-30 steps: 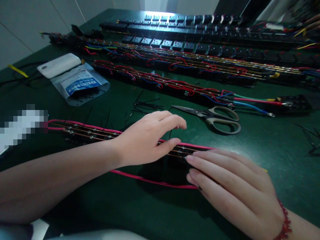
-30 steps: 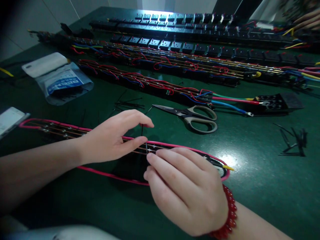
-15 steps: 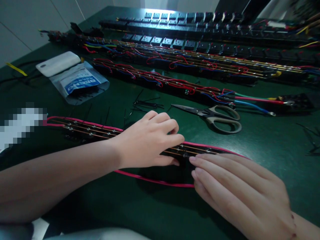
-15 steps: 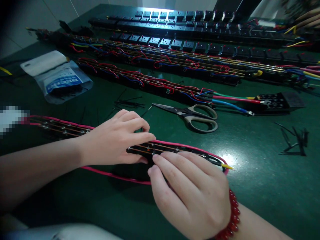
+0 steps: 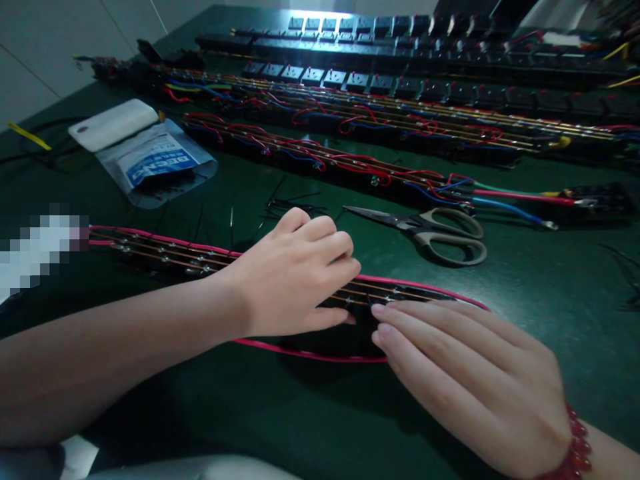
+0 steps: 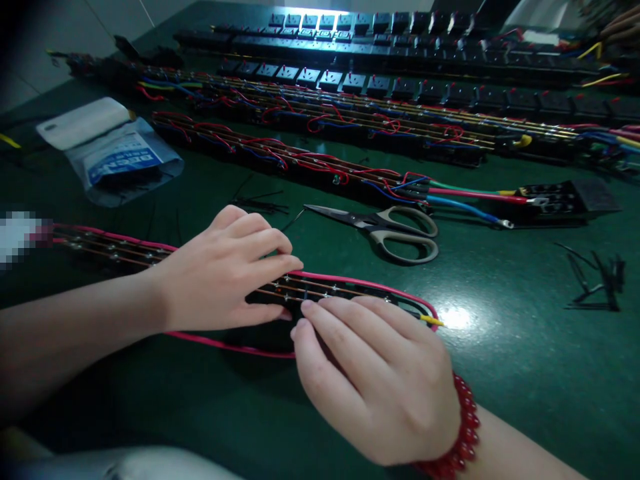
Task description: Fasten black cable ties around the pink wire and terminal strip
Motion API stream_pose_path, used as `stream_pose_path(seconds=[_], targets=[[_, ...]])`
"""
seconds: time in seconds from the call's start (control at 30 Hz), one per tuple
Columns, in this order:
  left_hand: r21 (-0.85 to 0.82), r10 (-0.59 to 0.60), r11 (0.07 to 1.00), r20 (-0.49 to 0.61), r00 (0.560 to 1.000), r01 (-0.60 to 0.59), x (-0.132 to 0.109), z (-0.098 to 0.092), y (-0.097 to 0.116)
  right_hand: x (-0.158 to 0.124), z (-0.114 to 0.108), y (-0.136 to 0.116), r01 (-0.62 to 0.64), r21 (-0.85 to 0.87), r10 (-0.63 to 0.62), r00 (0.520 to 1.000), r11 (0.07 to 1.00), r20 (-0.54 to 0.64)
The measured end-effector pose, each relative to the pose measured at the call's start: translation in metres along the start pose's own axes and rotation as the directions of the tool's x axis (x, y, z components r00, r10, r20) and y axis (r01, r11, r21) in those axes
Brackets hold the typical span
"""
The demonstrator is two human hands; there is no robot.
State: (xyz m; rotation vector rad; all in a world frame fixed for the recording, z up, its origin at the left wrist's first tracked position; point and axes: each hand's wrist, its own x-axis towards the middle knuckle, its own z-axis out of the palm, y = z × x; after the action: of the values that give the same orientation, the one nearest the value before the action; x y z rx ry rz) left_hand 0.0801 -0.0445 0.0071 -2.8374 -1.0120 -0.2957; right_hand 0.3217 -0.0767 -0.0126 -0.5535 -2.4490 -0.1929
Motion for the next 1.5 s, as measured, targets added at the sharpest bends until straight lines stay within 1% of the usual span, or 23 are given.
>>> stream_pose_path(seconds=[0.23,0.5,0.63,0.7,0.83,0.97,1.1,1.2,1.33,1.43,1.5], targets=[[-0.107,0.004,0.994,-0.031,1.000,-0.008,0.000,0.002,0.000,0.012,-0.002,0.007,0.005,-0.062,0.002,0.994,0.998,0.113],[-0.135,-0.027,0.991,-0.010,1.000,0.025,0.001,0.001,0.001,0.012,0.004,0.004,-0.022,-0.052,0.027,0.994,0.998,0.103],[-0.151,-0.021,0.988,0.007,1.000,0.022,0.001,0.002,0.003,0.012,0.006,0.005,-0.052,-0.056,0.057,0.994,0.997,0.093],[-0.169,-0.022,0.985,0.018,1.000,0.025,0.001,0.004,0.003,0.011,0.006,0.006,-0.057,-0.063,0.064,0.992,0.996,0.106],[-0.220,-0.058,0.973,0.075,0.995,0.073,0.002,0.006,0.005,0.009,0.007,0.007,-0.049,-0.072,0.058,0.991,0.996,0.123],[-0.311,-0.099,0.940,0.152,0.983,0.142,0.003,0.006,0.004,0.008,0.007,0.007,-0.046,-0.073,0.055,0.991,0.996,0.125],[-0.443,-0.140,0.870,0.205,0.969,0.219,0.005,0.004,0.001,0.011,0.007,0.008,-0.050,-0.070,0.058,0.991,0.996,0.124],[-0.526,-0.138,0.820,0.199,0.970,0.225,0.006,0.003,-0.001,0.011,0.007,0.008,-0.063,-0.058,0.069,0.990,0.996,0.122],[-0.579,-0.170,0.777,0.188,0.967,0.248,0.006,0.002,-0.001,0.009,0.009,0.009,-0.100,-0.042,0.104,0.988,0.994,0.116],[-0.581,-0.183,0.771,0.187,0.965,0.259,0.006,0.001,0.000,0.007,0.008,0.011,-0.123,-0.020,0.125,0.988,0.992,0.094],[-0.568,-0.150,0.789,0.192,0.970,0.235,0.006,0.001,-0.001,0.007,0.008,0.011,-0.139,-0.002,0.139,0.988,0.990,0.071]])
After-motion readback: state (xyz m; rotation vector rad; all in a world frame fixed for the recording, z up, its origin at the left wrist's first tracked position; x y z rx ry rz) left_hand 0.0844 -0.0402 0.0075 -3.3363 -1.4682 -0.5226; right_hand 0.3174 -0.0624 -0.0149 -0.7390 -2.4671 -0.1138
